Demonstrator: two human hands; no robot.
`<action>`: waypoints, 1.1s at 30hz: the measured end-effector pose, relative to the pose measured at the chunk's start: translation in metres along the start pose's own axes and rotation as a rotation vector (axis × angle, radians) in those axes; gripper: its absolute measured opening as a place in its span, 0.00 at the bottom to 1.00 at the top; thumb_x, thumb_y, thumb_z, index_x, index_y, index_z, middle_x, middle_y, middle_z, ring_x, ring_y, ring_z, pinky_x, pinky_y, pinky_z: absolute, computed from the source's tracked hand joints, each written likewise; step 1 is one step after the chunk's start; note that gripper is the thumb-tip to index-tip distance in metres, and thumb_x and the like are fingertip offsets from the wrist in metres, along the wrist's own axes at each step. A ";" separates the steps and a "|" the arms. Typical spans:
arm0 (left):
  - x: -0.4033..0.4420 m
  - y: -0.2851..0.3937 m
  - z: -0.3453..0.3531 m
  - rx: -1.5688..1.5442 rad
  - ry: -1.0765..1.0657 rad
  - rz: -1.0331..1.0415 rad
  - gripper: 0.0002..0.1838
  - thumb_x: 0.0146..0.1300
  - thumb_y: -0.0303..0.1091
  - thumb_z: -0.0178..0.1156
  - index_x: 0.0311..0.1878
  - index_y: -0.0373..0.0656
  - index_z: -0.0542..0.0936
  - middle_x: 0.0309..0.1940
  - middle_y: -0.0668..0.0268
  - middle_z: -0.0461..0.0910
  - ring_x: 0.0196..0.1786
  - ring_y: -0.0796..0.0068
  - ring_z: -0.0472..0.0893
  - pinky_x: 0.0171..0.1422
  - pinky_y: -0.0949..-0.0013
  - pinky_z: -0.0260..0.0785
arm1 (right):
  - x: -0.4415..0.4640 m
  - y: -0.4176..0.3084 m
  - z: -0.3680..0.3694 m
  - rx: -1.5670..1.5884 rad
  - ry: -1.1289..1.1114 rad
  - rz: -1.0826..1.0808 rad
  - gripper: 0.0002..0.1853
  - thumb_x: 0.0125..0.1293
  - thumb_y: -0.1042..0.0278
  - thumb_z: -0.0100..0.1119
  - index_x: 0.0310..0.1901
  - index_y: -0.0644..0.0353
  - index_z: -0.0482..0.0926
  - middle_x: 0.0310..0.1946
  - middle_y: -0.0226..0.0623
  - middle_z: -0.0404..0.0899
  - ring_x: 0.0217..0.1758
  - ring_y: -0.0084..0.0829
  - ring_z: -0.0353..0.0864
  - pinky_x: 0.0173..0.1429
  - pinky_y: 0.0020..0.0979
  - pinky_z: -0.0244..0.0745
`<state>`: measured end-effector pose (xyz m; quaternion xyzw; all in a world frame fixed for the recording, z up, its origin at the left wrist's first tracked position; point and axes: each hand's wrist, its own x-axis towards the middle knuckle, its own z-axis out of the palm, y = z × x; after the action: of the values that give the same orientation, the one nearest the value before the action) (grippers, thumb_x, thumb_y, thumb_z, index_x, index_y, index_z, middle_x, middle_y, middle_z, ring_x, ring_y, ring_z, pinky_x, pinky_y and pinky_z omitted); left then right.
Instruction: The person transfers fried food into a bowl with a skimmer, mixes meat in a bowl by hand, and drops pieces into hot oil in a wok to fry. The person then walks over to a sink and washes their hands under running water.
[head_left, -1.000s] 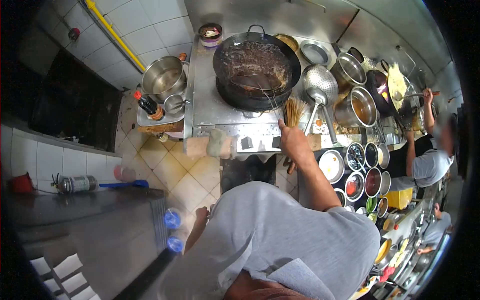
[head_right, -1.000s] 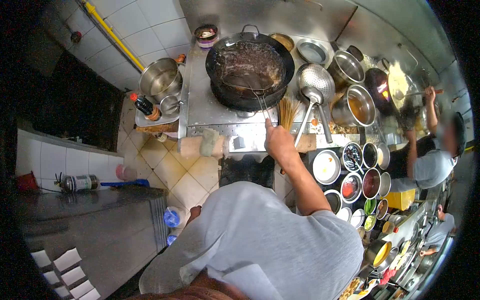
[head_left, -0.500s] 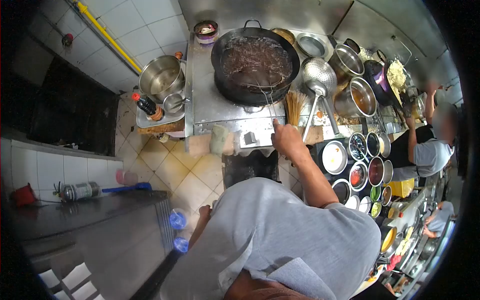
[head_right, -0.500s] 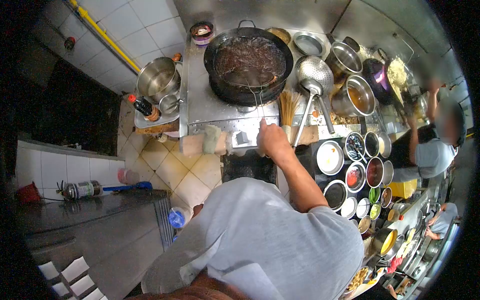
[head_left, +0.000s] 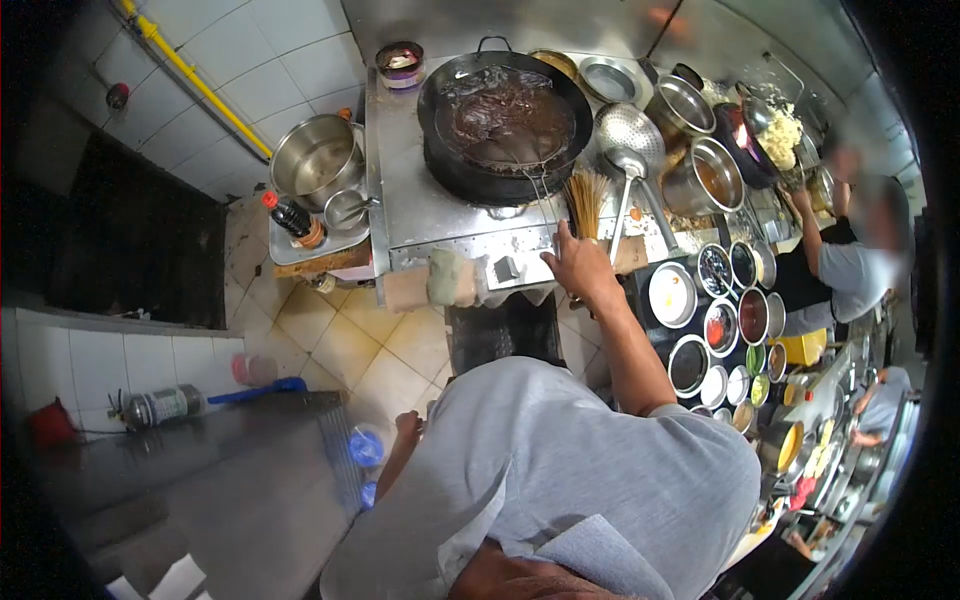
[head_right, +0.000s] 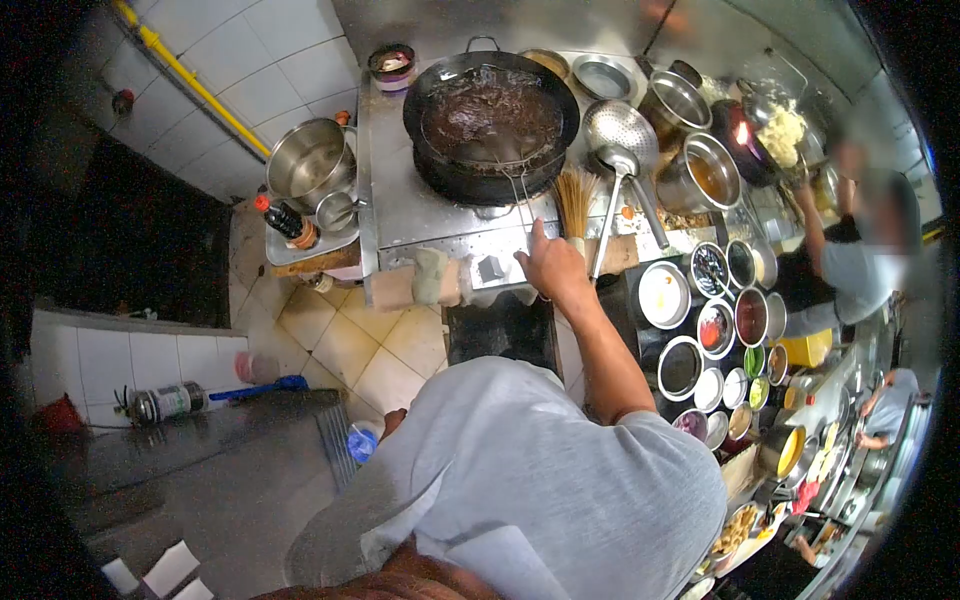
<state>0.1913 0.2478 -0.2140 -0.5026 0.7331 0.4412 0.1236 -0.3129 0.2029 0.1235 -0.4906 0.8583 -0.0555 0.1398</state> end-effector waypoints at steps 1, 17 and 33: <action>0.003 -0.007 -0.001 0.012 -0.004 0.013 0.06 0.58 0.33 0.57 0.27 0.42 0.76 0.20 0.59 0.77 0.26 0.61 0.80 0.26 0.59 0.70 | 0.002 0.003 0.005 0.004 0.036 0.000 0.35 0.66 0.50 0.55 0.66 0.68 0.62 0.31 0.58 0.82 0.37 0.58 0.82 0.44 0.51 0.76; 0.086 -0.058 -0.046 0.571 0.047 0.798 0.13 0.60 0.40 0.55 0.23 0.44 0.73 0.16 0.63 0.70 0.22 0.61 0.73 0.25 0.55 0.64 | -0.095 0.040 -0.020 0.444 0.555 0.414 0.23 0.68 0.51 0.54 0.53 0.64 0.76 0.38 0.54 0.81 0.44 0.53 0.81 0.49 0.45 0.75; 0.166 0.230 -0.001 0.674 -0.536 0.676 0.16 0.63 0.39 0.55 0.23 0.38 0.74 0.17 0.63 0.72 0.21 0.66 0.73 0.27 0.59 0.66 | -0.601 0.120 0.155 -0.228 1.177 1.834 0.20 0.61 0.63 0.61 0.51 0.65 0.74 0.47 0.51 0.72 0.53 0.52 0.71 0.57 0.47 0.68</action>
<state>-0.0802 0.1673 -0.1968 -0.0415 0.8973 0.3096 0.3118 -0.0783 0.7868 0.0594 0.4279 0.8297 -0.0763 -0.3502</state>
